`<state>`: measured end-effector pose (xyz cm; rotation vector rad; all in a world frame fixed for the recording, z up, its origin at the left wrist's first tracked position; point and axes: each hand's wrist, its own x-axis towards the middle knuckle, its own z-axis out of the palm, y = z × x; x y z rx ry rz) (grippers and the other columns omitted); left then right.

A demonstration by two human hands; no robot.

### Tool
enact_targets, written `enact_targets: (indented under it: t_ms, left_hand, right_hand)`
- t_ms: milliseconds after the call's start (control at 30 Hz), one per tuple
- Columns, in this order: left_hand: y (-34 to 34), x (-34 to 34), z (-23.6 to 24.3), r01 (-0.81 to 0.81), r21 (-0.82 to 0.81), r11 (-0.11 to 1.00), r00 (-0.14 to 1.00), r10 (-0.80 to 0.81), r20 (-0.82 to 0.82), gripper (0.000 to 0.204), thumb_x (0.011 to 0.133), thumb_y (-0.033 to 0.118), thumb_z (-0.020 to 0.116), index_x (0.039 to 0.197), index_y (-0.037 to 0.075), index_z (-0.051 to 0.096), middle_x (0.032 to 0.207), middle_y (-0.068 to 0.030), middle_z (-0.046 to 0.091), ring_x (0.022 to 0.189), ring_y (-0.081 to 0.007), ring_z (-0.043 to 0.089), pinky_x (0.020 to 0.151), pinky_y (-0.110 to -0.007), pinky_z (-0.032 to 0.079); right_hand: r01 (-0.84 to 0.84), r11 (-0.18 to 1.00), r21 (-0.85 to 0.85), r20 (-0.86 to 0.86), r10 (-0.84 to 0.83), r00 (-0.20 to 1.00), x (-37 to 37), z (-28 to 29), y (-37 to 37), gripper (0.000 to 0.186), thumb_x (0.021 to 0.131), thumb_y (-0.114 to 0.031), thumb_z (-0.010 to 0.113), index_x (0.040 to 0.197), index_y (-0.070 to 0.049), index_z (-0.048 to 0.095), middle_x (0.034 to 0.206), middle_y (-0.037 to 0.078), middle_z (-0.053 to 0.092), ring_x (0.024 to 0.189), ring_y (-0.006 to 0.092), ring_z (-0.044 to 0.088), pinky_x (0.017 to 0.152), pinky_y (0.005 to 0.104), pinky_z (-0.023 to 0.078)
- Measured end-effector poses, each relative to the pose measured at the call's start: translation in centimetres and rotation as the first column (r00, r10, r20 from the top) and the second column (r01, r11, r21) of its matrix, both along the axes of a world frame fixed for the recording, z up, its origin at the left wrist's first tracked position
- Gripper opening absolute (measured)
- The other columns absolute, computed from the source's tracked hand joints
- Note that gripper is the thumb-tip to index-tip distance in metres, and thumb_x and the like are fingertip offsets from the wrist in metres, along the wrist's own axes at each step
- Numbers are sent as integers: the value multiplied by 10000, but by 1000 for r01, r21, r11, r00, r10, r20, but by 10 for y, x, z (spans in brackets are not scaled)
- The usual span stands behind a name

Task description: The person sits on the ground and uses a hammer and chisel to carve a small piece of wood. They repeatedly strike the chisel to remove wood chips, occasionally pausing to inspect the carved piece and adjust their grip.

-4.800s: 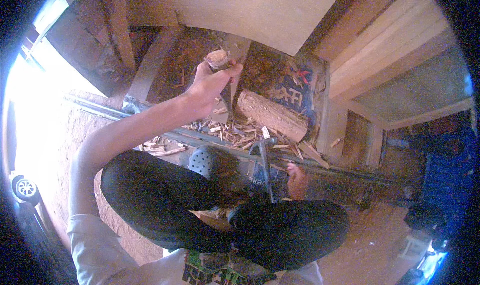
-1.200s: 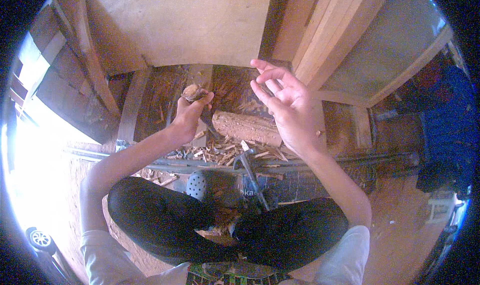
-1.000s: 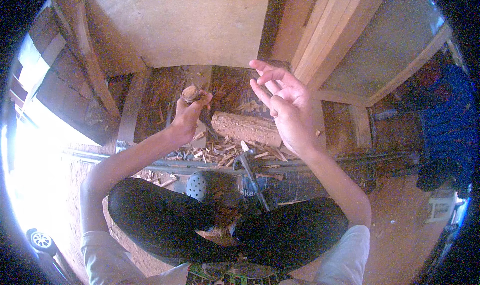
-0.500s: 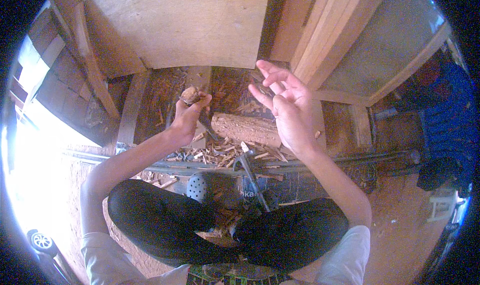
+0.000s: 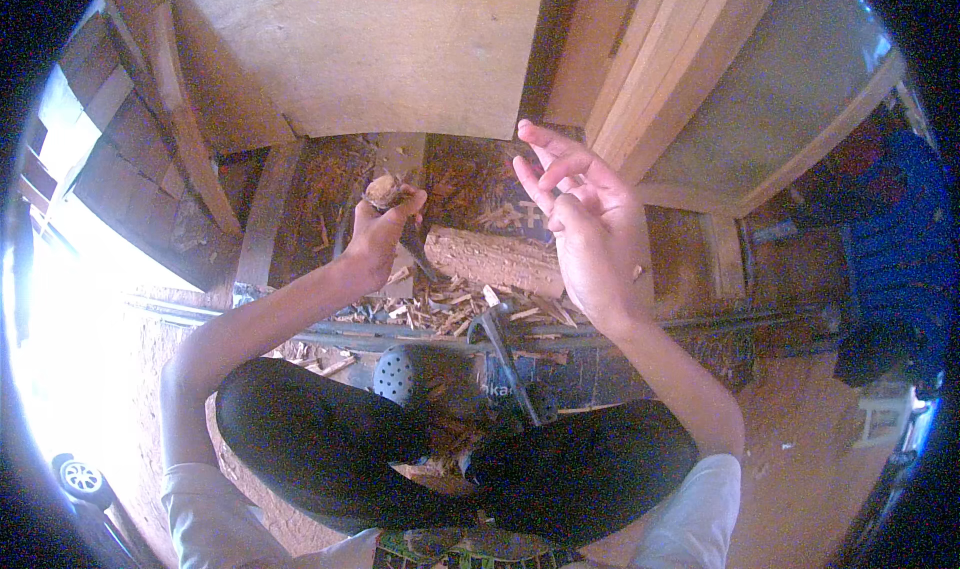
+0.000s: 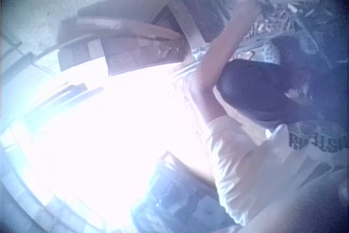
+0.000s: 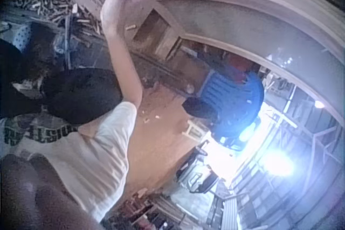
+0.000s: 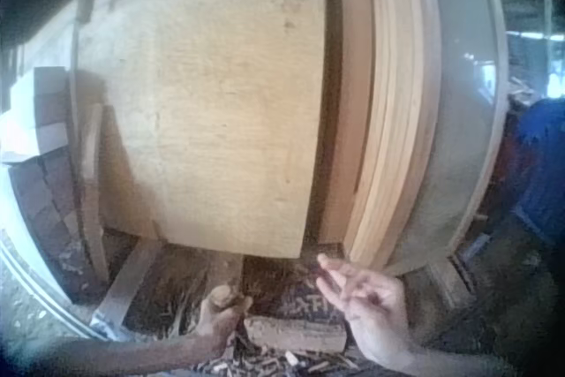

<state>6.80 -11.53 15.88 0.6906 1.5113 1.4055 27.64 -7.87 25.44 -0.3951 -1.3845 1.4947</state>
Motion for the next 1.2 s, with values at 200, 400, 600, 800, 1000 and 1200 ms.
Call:
enact_targets:
  t_ms: [200, 400, 600, 800, 1000, 1200]
  left_hand:
    - [0, 0, -2, 2, 6, 1000, 999, -3, 43, 103, 794, 154, 669, 813, 114, 576, 733, 14, 558, 691, -113, 497, 649, -278, 370]
    - [2, -1, -5, -6, 20, 1000, 1000, 6, 14, 101, 803, 164, 665, 807, 118, 575, 733, 19, 555, 695, -108, 492, 646, -279, 366]
    - [1, -1, -1, -8, -29, 1000, 1000, 8, 18, 113, 806, 183, 665, 810, 125, 568, 731, 15, 553, 701, -110, 486, 650, -293, 367]
    - [-2, 1, 6, -25, -70, 997, 1000, 24, -8, 122, 804, 186, 666, 826, 122, 565, 733, 7, 551, 714, -116, 487, 657, -310, 365]
    - [1, -2, 0, -13, -3, 1000, 1000, 13, 11, 117, 799, 169, 668, 820, 115, 567, 734, 2, 553, 704, -121, 492, 649, -295, 368]
    - [1, -1, 0, -25, 24, 999, 999, 24, 28, 102, 802, 163, 663, 804, 123, 569, 731, 11, 552, 679, -112, 485, 620, -288, 363]
  right_hand:
    - [18, 999, 29, -77, -16, 997, -1, 2, 1, 272, 678, 204, 341, 755, -15, 482, 1286, 207, 446, 1300, 350, 312, 1045, 493, 334]
    - [-9, 997, 79, -119, 19, 993, -3, 4, 0, 254, 743, 195, 400, 736, -49, 470, 1312, 191, 421, 1309, 336, 302, 1041, 498, 337]
    - [-37, 986, 160, -129, 58, 990, -1, 6, -1, 251, 763, 182, 417, 735, -61, 475, 1329, 189, 404, 1329, 339, 260, 1045, 508, 324]
    - [-75, 977, 197, -157, 107, 982, 0, 5, -1, 225, 784, 153, 431, 753, -61, 493, 1369, 212, 356, 1342, 349, 227, 1044, 532, 302]
    - [-108, 964, 243, -158, 149, 976, 0, 5, -1, 175, 829, 97, 463, 784, -67, 503, 1387, 224, 331, 1343, 363, 210, 1032, 544, 309]
    - [-169, 955, 244, -168, 213, 962, 1, 6, -3, 162, 842, 67, 477, 774, -80, 478, 1384, 231, 332, 1339, 396, 183, 1025, 562, 303]
